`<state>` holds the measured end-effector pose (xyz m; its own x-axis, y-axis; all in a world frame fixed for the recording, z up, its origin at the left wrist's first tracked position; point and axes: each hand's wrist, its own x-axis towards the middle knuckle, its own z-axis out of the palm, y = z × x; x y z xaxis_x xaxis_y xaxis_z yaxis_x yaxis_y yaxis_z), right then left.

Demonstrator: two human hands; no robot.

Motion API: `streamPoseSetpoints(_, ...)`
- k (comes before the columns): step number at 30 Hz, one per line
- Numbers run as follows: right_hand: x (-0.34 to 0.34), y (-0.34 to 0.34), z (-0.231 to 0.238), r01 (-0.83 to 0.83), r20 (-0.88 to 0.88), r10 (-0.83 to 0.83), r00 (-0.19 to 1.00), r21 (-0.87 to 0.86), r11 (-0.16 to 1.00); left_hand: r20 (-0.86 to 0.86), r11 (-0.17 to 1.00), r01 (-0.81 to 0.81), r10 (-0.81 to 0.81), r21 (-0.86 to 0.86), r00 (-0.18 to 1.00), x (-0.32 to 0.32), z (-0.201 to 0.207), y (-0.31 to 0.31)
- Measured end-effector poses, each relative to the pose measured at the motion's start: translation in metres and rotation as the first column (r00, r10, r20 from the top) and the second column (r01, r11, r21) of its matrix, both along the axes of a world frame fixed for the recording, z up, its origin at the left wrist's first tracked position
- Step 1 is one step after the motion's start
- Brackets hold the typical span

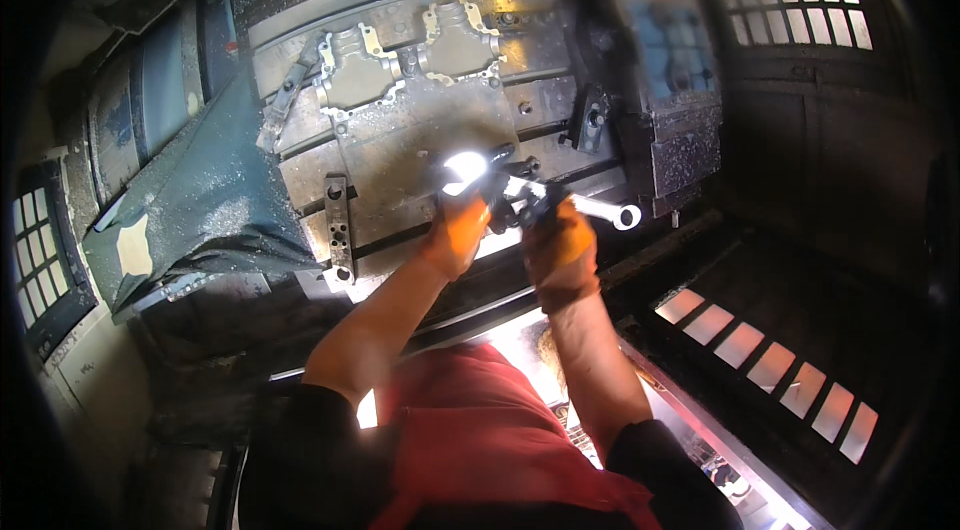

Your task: The person opens the CNC machine door, uses a wrench to loosen and remove metal components from the workholding fixture, sprays the interior with an air nozzle, and then places new metal parts into the fixture and secures them with a wrench.

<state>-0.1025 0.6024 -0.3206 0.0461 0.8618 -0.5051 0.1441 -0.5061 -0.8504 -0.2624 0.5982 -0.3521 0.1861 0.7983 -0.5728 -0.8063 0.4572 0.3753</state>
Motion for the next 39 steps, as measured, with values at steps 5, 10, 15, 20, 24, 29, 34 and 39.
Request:
streamPoseSetpoints(5,-0.008,-0.038,0.080,-0.063,0.023,0.062,0.998,0.078,0.995,-0.056,0.980,-0.198,0.199,0.019,0.978,-0.017,0.015,0.016)
streamPoseSetpoints(10,0.019,0.007,0.045,-0.750,0.822,0.355,0.445,0.125,0.650,-0.332,0.991,0.077,-0.109,-0.108,0.937,-0.035,0.046,0.057)
streamPoseSetpoints(15,0.021,0.013,0.007,-0.545,0.616,0.480,0.624,-0.098,0.833,-0.892,0.821,0.566,-0.201,0.071,0.404,-0.088,0.004,0.138)
streamPoseSetpoints(20,0.018,0.024,-0.051,-0.597,0.618,0.535,0.576,-0.128,0.792,-0.937,0.877,0.446,-0.014,-0.179,-0.348,-0.133,-0.029,0.250)
streamPoseSetpoints(24,-0.001,0.028,-0.073,-0.591,0.584,0.555,0.593,-0.152,0.792,-0.960,0.874,0.436,-0.106,-0.215,-0.260,-0.130,-0.098,0.283)
streamPoseSetpoints(29,-0.006,0.013,-0.106,-0.500,0.639,0.477,0.603,-0.163,0.851,-0.957,0.763,0.578,-0.211,-0.289,-0.200,-0.118,-0.089,0.292)
streamPoseSetpoints(34,-0.024,0.030,-0.111,-0.506,0.638,0.508,0.579,-0.208,0.837,-0.941,0.835,0.488,-0.331,-0.255,0.074,-0.159,-0.172,0.316)
streamPoseSetpoints(39,0.020,0.013,-0.080,-0.533,0.636,0.536,0.556,-0.222,0.816,-0.876,0.820,0.456,-0.456,-0.346,0.156,-0.138,-0.109,0.306)
